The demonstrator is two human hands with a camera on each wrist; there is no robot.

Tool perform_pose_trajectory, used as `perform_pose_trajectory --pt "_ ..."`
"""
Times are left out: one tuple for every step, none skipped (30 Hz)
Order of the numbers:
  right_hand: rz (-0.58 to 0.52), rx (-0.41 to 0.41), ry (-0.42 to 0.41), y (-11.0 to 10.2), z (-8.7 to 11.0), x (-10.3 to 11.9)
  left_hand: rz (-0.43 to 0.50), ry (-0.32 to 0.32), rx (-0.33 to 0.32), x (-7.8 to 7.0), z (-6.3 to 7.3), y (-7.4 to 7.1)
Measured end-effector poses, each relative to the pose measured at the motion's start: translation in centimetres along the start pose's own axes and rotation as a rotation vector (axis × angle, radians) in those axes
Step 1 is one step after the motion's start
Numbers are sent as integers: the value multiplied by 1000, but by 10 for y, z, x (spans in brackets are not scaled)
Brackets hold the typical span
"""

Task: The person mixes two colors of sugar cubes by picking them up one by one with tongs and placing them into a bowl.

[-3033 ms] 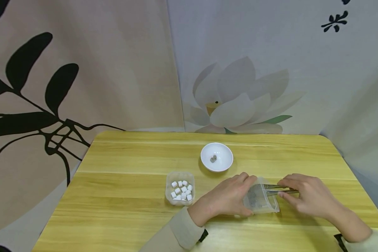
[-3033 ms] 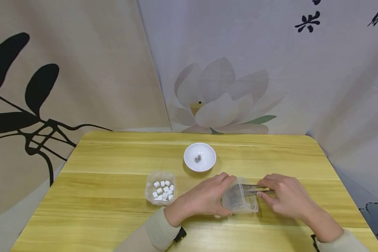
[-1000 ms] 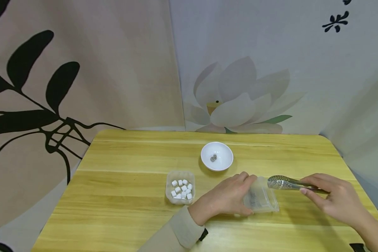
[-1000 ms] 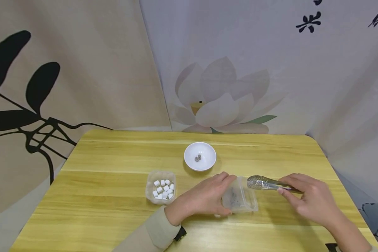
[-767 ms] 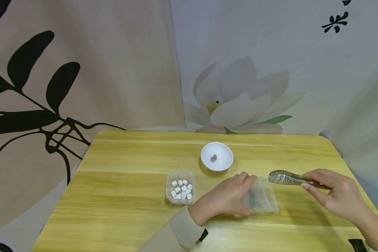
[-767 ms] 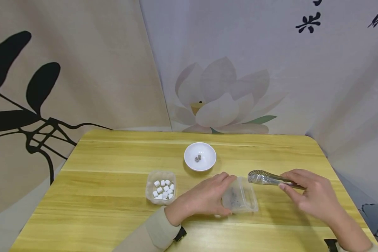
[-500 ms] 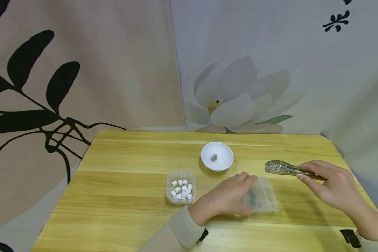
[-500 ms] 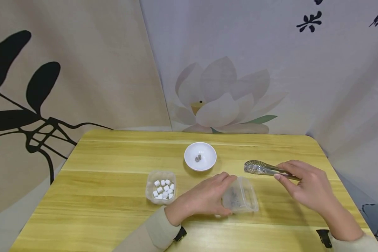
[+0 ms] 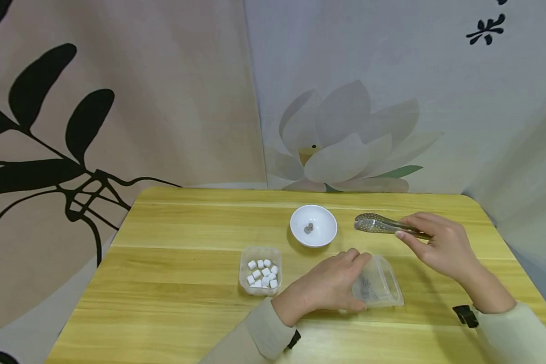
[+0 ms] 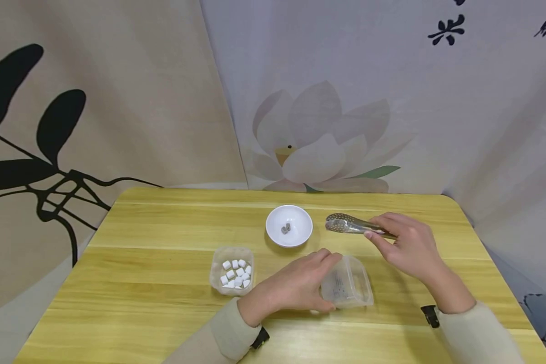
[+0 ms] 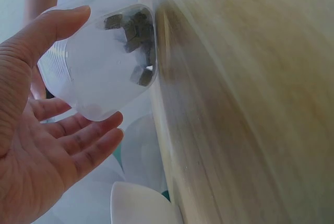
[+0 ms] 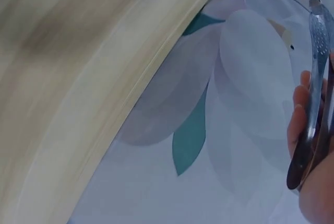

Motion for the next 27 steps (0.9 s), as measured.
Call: perform_pose_trajectory --pt "-2 6 1 4 -3 1 0 1 0 0 0 0" --pt "-3 11 1 8 -6 2 0 4 0 0 0 0" --pt "-4 17 3 11 -8 2 1 6 0 0 0 0" --pt "-9 23 2 15 -10 3 1 8 -1 0 0 0" --pt "-15 28 2 18 -13 4 1 10 -2 0 0 0" --pt "-17 30 0 21 -15 5 0 13 -2 0 0 0" --pt "-19 33 -2 24 -16 5 -2 13 -3 0 0 0" --pt "-20 34 -4 27 -18 6 -4 14 -4 0 0 0" --pt "-22 37 -5 29 -20 7 -7 15 -5 0 0 0" --pt "-23 39 -5 32 -21 7 -11 16 -6 0 0 0" --pt "-23 42 -3 34 -22 8 -14 16 -7 1 0 0" --pt "-21 45 -1 36 -23 8 -17 16 -9 1 0 -1" --pt "-22 48 3 38 -23 9 -20 15 -11 1 0 -1" --pt "-22 50 7 39 -23 9 -22 15 -10 0 1 -1" --pt "-23 55 14 41 -23 9 -23 16 -10 0 1 -1" --pt "-22 57 20 42 -23 9 -25 15 -10 0 1 -1" --pt "-23 61 24 43 -23 9 -27 15 -9 0 1 -1" --pt "-23 63 30 44 -22 8 -29 14 -9 0 1 -1" --pt "-22 64 33 44 -22 8 -30 14 -7 0 1 -1" --pt "-21 66 37 44 -21 8 -29 14 -5 0 1 -1" --pt "-20 68 40 44 -20 8 -29 15 -5 0 1 0" --pt "-18 68 40 43 -19 8 -29 14 -5 0 0 0" --pt "-16 69 41 42 -18 8 -28 14 -4 0 0 0" --pt "-12 69 43 41 -17 8 -28 14 -4 0 0 0" --pt "-9 69 43 39 -16 8 -27 13 -3 0 0 0" --pt "-6 67 43 37 -15 7 -27 12 -3 0 0 0" --pt "-4 66 42 35 -14 7 -29 11 -4 0 0 -1"
Point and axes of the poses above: each hand's wrist, its own z-axis away from the middle knuckle, its own y-axis out of the palm, x = y × z, the point moved 8 cm from there along -z, towards the middle knuckle, and after that the axes turned 10 degrees about -z, right-handed, at the moved point
